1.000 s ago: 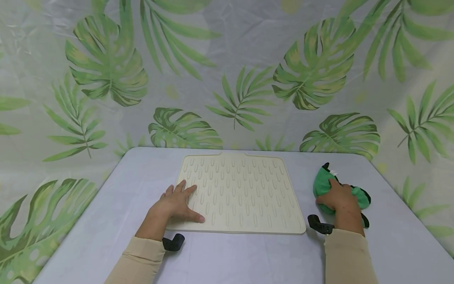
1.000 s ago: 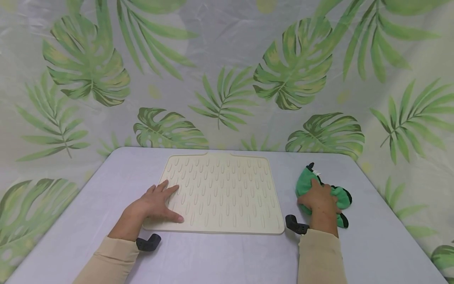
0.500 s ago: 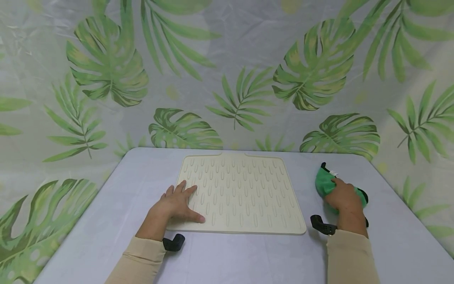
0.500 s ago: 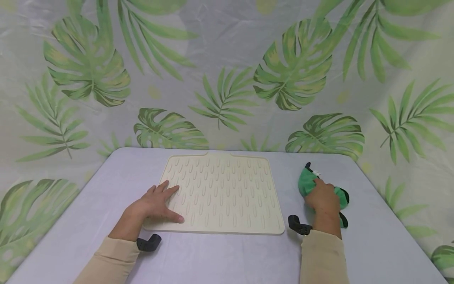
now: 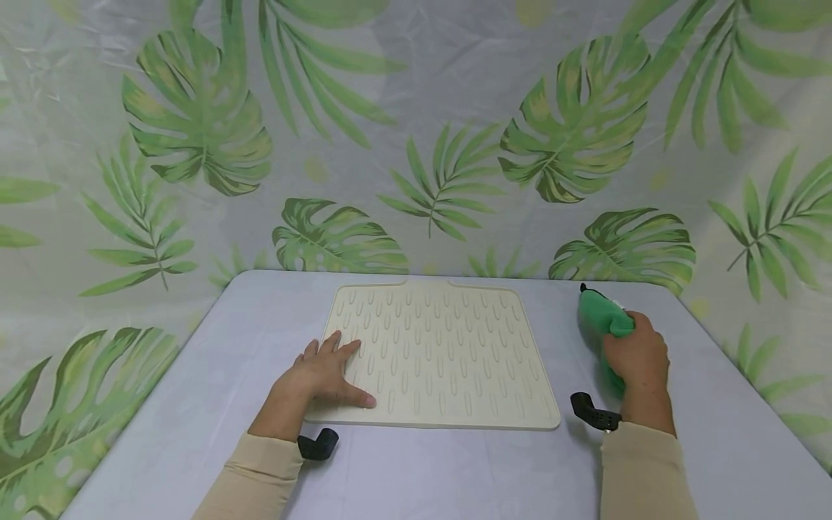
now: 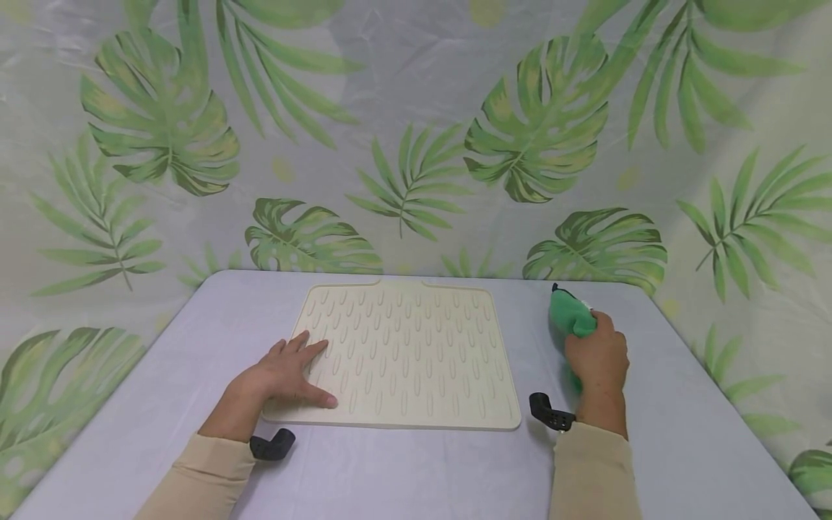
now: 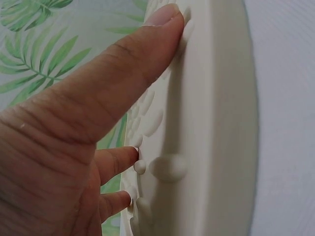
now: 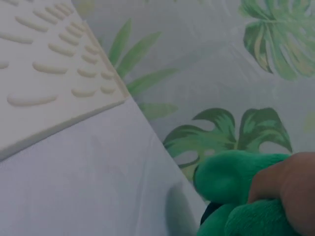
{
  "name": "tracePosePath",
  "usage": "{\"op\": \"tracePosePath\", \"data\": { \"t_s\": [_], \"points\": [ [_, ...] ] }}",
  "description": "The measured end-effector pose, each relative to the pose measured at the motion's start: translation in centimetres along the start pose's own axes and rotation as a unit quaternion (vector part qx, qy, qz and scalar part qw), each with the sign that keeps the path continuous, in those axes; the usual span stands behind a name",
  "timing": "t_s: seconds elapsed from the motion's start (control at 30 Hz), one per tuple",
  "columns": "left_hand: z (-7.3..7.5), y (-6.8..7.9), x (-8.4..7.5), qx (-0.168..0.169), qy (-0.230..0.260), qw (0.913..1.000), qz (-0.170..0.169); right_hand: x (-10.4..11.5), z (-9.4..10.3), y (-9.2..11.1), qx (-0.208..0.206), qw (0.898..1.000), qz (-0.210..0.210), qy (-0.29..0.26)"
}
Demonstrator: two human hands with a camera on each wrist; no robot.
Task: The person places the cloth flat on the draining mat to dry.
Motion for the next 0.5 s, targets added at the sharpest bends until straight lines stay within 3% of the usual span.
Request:
{"op": "tracePosePath", "data": {
  "t_s": [0.13, 0.33, 0.5],
  "points": [
    [0.0, 0.0, -0.1, -0.001, 0.000, 1.0000, -0.002, -0.1, 1.0, 0.1, -0.057, 0.996, -0.020, -0.073],
    [0.0, 0.1, -0.2, 0.001, 0.003, 1.0000, 0.000, -0.8, 1.9, 0.3, -0.101, 0.973, -0.062, -0.198],
    [0.1, 0.2, -0.2, 0.000, 0.003, 1.0000, -0.002, -0.8, 2.1, 0.3, -0.116, 0.961, -0.081, -0.236]
  ]
}}
Point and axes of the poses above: each hand's wrist, its own y-axis away from the middle knuckle, its own z-axis out of the back of the hand, x = y × z, the point moved 10 cm from there along -y, towards the middle knuckle, and after that the axes turned 1 degree about y, right-handed, at the moved point
